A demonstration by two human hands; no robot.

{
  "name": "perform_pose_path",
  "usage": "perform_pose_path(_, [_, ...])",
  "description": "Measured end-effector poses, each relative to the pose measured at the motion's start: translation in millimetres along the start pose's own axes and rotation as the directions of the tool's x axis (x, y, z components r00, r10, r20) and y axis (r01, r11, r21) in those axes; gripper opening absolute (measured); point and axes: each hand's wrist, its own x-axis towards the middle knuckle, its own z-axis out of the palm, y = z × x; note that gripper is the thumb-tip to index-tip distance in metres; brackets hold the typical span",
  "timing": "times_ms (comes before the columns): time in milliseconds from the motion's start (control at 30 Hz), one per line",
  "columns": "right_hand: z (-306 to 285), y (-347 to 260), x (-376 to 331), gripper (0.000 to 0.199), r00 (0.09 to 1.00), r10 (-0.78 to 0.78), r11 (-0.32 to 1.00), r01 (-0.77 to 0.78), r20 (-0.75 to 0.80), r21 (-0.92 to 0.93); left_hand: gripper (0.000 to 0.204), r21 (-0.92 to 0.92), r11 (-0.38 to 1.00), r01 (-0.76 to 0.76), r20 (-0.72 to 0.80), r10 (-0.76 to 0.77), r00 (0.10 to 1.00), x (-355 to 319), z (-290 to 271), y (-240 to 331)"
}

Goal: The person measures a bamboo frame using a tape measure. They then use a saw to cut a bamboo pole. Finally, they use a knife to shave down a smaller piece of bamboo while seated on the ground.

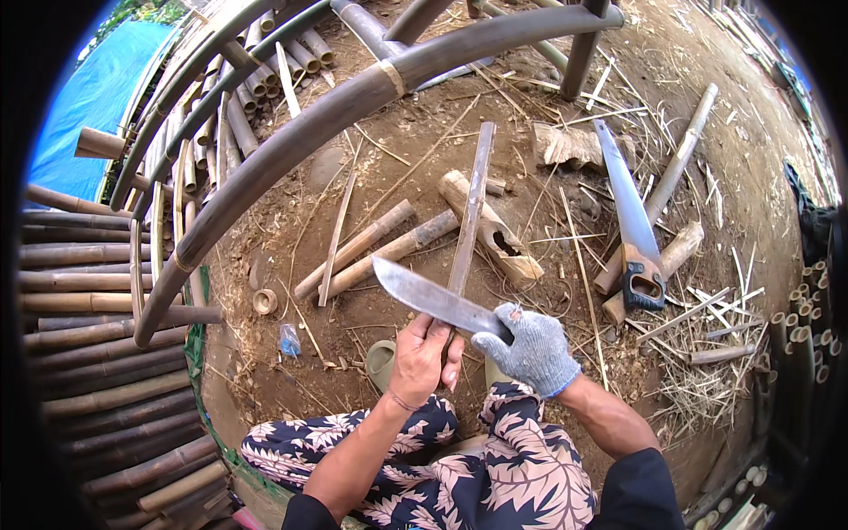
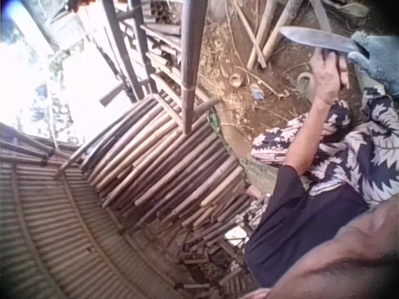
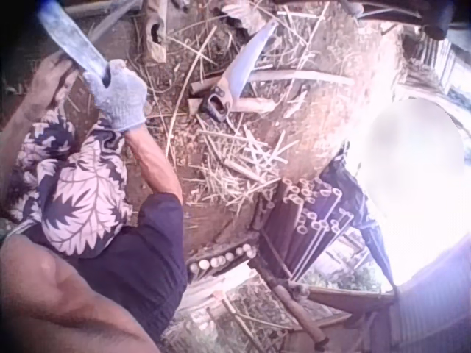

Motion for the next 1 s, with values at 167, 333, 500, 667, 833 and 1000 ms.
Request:
perform_pose_path(167, [1, 26, 14, 0.048, 0.99, 0.053, 0.998, -0.057, -0.132, -0.022, 0.05, 0.092, 0.995, 0.036, -0.007, -0.035, 0.999, -20, 13, -5])
perform_pose_path(333, [-29, 75, 42, 0.049, 0.944, 0.167, 0.98, -0.191, -0.284, -0.06, 0.047, 0.142, 0.987, 0.078, 0.064, -0.087, 0.994, -58, 14, -20])
perform_pose_path(500, [-79, 117, 60, 0.049, 0.878, 0.339, 0.938, -0.342, -0.339, 0.054, 0.047, 0.203, 0.978, 0.038, 0.129, -0.065, 0.99, -96, -18, -32])
perform_pose_path(667, [-37, 38, 32, 0.038, 0.968, 0.141, 0.989, -0.127, -0.208, 0.075, 0.047, -0.333, 0.94, 0.072, 0.098, -0.042, 0.994, -32, -18, -14])
perform_pose_path(833, [-11, -7, 11, 0.044, 0.995, -0.095, 0.995, 0.095, 0.024, 0.003, 0.028, -0.524, 0.835, 0.167, 0.101, -0.134, 0.986, -3, 2, 1])
perform_pose_path(1000, [-8, 24, 24, 0.048, 0.996, -0.03, 0.999, 0.027, -0.087, -0.036, 0.043, -0.507, 0.844, 0.173, 0.126, -0.126, 0.984, -22, 7, -19])
